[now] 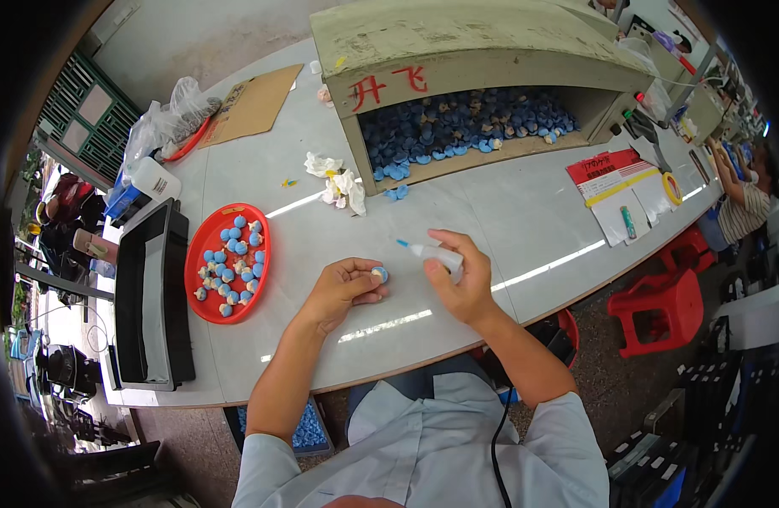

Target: The person applies glue from a glue bottle to small blue and white plastic parts, then assembles them by hand.

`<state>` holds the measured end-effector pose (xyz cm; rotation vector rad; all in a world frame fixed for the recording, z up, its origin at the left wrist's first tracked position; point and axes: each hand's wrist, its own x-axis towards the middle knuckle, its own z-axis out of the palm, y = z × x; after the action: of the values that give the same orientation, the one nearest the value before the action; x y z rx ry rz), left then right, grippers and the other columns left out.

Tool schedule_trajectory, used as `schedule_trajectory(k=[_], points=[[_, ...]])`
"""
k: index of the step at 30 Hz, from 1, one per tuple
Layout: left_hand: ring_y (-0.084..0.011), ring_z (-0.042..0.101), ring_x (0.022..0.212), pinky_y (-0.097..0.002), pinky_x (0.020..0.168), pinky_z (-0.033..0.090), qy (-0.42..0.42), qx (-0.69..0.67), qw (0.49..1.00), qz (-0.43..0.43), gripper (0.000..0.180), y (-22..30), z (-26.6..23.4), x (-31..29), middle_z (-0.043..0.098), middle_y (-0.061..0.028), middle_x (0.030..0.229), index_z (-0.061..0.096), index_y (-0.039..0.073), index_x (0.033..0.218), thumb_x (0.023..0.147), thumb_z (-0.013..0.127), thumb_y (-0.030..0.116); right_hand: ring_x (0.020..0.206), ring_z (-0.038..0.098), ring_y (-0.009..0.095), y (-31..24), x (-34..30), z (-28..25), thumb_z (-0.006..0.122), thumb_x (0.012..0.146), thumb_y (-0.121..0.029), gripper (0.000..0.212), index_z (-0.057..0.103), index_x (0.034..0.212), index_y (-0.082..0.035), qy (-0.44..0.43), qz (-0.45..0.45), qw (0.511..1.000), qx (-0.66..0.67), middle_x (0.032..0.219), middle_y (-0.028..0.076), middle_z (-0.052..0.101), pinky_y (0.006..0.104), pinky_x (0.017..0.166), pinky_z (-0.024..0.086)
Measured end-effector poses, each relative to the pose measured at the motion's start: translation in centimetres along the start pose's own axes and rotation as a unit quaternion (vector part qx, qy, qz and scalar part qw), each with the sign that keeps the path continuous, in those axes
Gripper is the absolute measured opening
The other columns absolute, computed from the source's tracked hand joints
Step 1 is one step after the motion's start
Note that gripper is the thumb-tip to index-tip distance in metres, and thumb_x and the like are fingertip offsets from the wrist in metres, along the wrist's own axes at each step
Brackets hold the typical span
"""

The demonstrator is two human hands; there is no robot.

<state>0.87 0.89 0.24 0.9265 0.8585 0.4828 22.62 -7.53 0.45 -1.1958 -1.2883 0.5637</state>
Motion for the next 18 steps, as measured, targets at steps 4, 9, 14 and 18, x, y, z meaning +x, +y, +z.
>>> schedule_trajectory(k=[4,9,14,18], points=[[-0.0205,0.068,0.095,-0.0261,0.082,0.057,0.011,-0.027,0.999,-0.015,0.029,-0.2,-0.7,0.0,0.065,-0.0101,0.106,0.057,-0.003,0.117,0.089,0.064,0.004,0.082,0.06,0.011,2.2,1.2,-3.5,0.067,0.087,-0.009,0.03,0.057,0.113,0.002,0.03,0.082,0.996,-0.007,0.093,0.006,0.066,0.0259,0.078,0.047],[-0.0217,0.067,0.096,-0.0275,0.083,0.057,0.017,-0.041,0.999,-0.017,0.028,0.0,-0.7,0.0,0.065,-0.011,0.109,0.056,-0.001,0.114,0.089,0.064,0.006,0.086,0.058,0.012,5.8,2.8,-12.0,0.069,0.084,-0.007,0.025,0.061,0.106,-0.001,0.093,0.086,0.972,-0.197,0.092,0.002,0.065,0.0279,0.077,0.046],[-0.02,0.067,0.096,-0.0252,0.078,0.056,-0.005,-0.069,0.997,-0.031,0.029,0.8,-0.5,-0.3,0.065,-0.0097,0.109,0.057,0.001,0.114,0.088,0.066,0.009,0.08,0.053,0.014,8.5,2.2,-15.1,0.075,0.079,-0.01,0.029,0.064,0.103,0.0,0.174,0.108,0.952,-0.229,0.088,0.004,0.063,0.0274,0.077,0.045],[-0.0155,0.067,0.093,-0.021,0.069,0.052,-0.011,-0.064,0.997,-0.035,0.029,0.3,-1.0,0.0,0.066,-0.0058,0.108,0.057,0.004,0.114,0.088,0.068,0.01,0.08,0.055,0.018,8.4,1.4,-15.1,0.075,0.079,-0.01,0.031,0.063,0.105,0.001,0.175,0.132,0.934,-0.281,0.087,0.006,0.062,0.0291,0.077,0.045]])
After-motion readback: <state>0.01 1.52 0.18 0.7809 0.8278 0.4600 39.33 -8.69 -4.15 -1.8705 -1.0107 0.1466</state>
